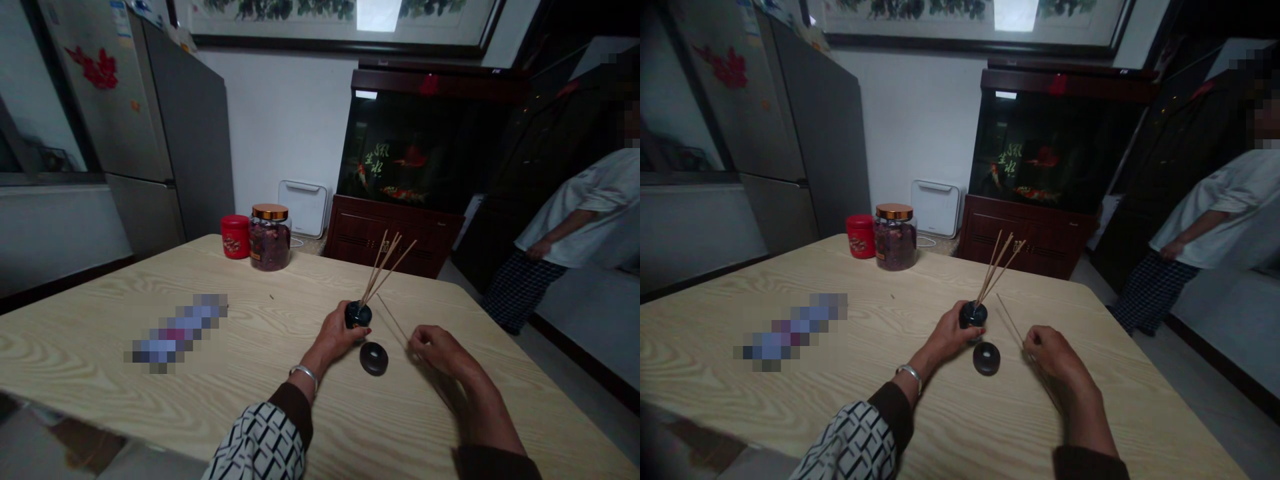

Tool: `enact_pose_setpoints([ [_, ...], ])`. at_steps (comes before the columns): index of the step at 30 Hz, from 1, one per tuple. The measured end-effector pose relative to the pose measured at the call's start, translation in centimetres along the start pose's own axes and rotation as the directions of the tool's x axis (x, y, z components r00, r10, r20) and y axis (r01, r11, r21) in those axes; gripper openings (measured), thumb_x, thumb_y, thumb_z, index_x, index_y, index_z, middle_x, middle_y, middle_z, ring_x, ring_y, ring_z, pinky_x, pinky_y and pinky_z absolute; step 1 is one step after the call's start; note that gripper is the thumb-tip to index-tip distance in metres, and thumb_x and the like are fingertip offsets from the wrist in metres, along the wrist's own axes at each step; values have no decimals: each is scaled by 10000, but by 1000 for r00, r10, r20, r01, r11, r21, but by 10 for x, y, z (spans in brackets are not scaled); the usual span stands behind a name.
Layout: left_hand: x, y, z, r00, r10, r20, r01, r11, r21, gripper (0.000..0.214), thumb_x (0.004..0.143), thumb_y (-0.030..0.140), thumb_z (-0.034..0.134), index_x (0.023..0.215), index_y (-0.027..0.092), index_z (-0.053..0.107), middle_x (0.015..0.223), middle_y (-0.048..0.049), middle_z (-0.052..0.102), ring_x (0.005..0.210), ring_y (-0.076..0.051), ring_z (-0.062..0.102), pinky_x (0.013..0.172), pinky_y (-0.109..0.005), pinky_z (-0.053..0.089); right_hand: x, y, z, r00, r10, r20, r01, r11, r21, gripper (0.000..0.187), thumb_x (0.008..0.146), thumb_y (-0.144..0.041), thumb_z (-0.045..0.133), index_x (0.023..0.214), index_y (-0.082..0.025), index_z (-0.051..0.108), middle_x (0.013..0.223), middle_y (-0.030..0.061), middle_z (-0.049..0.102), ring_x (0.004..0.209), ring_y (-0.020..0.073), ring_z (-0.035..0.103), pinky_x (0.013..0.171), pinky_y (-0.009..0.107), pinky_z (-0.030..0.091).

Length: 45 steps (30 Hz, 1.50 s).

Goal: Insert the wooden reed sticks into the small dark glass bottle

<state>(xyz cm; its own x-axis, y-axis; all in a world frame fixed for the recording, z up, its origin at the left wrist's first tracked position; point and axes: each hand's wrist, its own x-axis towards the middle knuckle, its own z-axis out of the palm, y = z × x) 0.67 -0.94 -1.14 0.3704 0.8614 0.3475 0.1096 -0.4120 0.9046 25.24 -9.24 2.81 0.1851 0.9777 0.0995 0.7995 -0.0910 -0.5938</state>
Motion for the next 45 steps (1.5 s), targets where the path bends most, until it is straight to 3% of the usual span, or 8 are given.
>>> enact_pose_setpoints([
  [3,1,-1,0,1000,-16,8,16,1000,-4,563,691,316,801,1181,179,561,1010,-50,685,893,-191,625,776,-272,467,3,-2,-4,1000,7,5,-8,936,353,208,732,-390,596,697,-186,595,580,11,644,433,118,505,468,249,375],
  [7,1,-1,0,1000,-7,7,7,1000,-12,552,692,317,801,1171,180,564,1002,-44,686,887,-188,622,770,-270,464,7,-12,-8,974,99,-204,57,762,644,421,663,-414,753,976,-148,660,713,52,711,487,116,536,451,230,374],
  [11,0,1,-1,1000,-12,5,12,1000,-10,546,688,316,801,1163,182,567,987,-41,684,877,-189,621,762,-270,463,6,-37,-13,895,190,-404,234,570,787,450,606,-375,839,969,-153,690,822,82,734,578,117,594,469,207,412],
  [15,0,2,-1,1000,-20,12,20,1000,-13,556,686,330,802,1166,182,563,967,-40,684,863,-192,623,755,-277,465,4,-75,-16,824,220,-523,367,496,787,328,650,-358,819,880,-172,676,883,85,739,669,132,648,472,179,415],
  [18,0,1,-1,1000,-8,13,8,999,-35,555,686,328,803,1165,184,562,977,-41,684,871,-189,625,770,-278,467,8,-97,-13,791,158,-592,444,518,731,284,697,-359,788,865,-171,657,873,87,741,683,145,665,498,195,440],
  [21,0,-1,0,1000,-11,11,12,999,-36,564,685,330,806,1171,186,559,993,-45,685,882,-190,628,780,-281,470,18,-107,-5,792,77,-605,471,554,687,269,731,-361,764,881,-168,650,860,81,740,691,152,675,543,221,479],
  [33,0,-1,0,1000,-16,-8,16,1000,-9,576,671,352,817,1165,203,562,992,-43,681,878,-199,623,771,-284,468,33,-111,18,821,-34,-570,447,659,605,306,754,-433,734,892,-177,638,809,32,680,693,166,664,587,285,549],
  [45,0,2,-1,1000,1,-4,-1,1000,22,524,688,323,799,1138,193,567,991,-40,678,889,-208,617,779,-292,469,35,-109,41,863,-124,-490,344,854,391,256,807,-433,640,835,-180,668,793,42,684,723,175,595,706,311,471],
])
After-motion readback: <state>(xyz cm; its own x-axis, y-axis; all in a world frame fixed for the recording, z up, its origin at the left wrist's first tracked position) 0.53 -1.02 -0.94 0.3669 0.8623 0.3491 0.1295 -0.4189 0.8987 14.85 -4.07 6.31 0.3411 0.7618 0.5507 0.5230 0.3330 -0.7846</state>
